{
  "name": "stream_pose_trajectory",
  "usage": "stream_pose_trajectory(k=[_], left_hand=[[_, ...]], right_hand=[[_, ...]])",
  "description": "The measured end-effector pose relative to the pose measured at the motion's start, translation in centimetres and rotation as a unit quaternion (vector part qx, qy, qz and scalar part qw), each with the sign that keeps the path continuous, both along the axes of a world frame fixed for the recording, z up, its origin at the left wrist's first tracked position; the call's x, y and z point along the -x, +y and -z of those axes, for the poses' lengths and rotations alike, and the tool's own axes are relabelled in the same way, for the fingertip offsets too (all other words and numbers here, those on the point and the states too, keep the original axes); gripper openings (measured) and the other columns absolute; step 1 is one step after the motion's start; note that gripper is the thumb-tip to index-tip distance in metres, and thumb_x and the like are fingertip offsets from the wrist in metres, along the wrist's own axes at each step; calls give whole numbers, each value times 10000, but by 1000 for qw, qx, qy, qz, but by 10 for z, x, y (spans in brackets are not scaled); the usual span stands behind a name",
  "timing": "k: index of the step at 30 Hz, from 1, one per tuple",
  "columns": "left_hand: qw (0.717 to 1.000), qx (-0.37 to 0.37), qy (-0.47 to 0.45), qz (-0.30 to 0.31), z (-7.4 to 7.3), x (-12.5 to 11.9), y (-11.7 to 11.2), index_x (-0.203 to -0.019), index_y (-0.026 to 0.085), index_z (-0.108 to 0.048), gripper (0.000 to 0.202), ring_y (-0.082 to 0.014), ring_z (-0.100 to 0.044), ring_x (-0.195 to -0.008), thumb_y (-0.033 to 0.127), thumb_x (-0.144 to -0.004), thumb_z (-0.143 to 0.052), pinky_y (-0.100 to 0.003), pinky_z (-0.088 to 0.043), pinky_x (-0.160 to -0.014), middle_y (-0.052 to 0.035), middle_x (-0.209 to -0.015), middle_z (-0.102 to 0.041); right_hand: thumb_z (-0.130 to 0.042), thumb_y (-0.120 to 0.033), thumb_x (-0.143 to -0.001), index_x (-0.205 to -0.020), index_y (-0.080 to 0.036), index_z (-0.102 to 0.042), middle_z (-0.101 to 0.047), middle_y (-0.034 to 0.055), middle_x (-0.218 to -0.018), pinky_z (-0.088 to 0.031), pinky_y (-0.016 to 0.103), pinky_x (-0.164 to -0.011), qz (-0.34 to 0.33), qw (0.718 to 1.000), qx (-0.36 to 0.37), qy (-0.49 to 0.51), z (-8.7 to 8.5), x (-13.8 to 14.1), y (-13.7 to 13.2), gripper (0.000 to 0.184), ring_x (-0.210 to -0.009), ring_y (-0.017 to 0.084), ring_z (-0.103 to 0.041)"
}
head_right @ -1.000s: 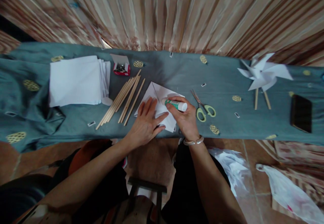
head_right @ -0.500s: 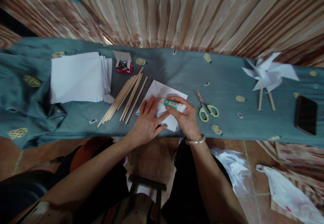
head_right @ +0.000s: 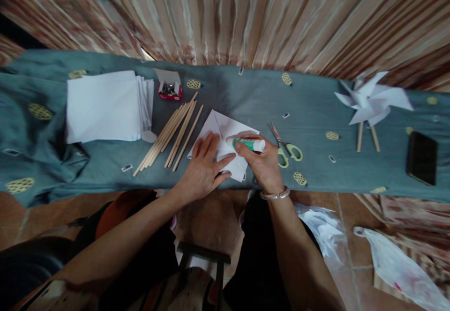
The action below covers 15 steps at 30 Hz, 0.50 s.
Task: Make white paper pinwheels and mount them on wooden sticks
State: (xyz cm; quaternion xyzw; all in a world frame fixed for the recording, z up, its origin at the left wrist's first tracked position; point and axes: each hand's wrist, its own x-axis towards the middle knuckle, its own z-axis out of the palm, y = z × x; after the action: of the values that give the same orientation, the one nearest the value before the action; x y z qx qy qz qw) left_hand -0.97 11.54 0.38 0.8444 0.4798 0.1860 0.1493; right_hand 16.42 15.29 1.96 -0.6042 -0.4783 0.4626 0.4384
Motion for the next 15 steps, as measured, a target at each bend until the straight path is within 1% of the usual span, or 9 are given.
stream_pose_trajectory(k=[4, 7, 11, 15], left_hand=[[1000, -4, 11, -3, 0, 0, 0, -1300, 263, -537, 502, -396, -174, -1443, 438, -837, -620, -644, -234, -1104, -146, -1557, -256], [1000, -5, 11, -3, 0, 0, 0, -1294, 272, -539, 504, -394, -169, -1444, 450, -831, -625, -645, -234, -1104, -137, -1557, -257], [1000, -7, 6, -2, 1, 0, 0, -1297, 273, -532, 507, -386, -160, -1448, 450, -832, -625, -641, -231, -1108, -132, -1563, -245], [1000, -9, 5, -7, 3, -1, 0, -1292, 283, -535, 507, -387, -155, -1449, 459, -826, -630, -638, -223, -1112, -123, -1572, -223]], right_hand=[[-774, -399, -675, -851, -198, -721, -730, 20, -765, -566, 345, -672, -12, 999, -10, -47, 0, 0, 0, 273, -676, 178, -672], [-751, -405, -690, -829, -191, -721, -737, 36, -772, -564, 363, -685, 3, 995, -22, -101, -2, 3, 1, 258, -709, 200, -682], [-729, -401, -698, -782, -182, -715, -731, 38, -722, -555, 366, -660, 20, 987, -34, -159, -6, 7, 3, 234, -666, 204, -683], [-705, -396, -716, -720, -180, -701, -712, 32, -656, -543, 346, -643, 7, 977, -52, -204, -8, 9, 7, 216, -633, 196, -675]])
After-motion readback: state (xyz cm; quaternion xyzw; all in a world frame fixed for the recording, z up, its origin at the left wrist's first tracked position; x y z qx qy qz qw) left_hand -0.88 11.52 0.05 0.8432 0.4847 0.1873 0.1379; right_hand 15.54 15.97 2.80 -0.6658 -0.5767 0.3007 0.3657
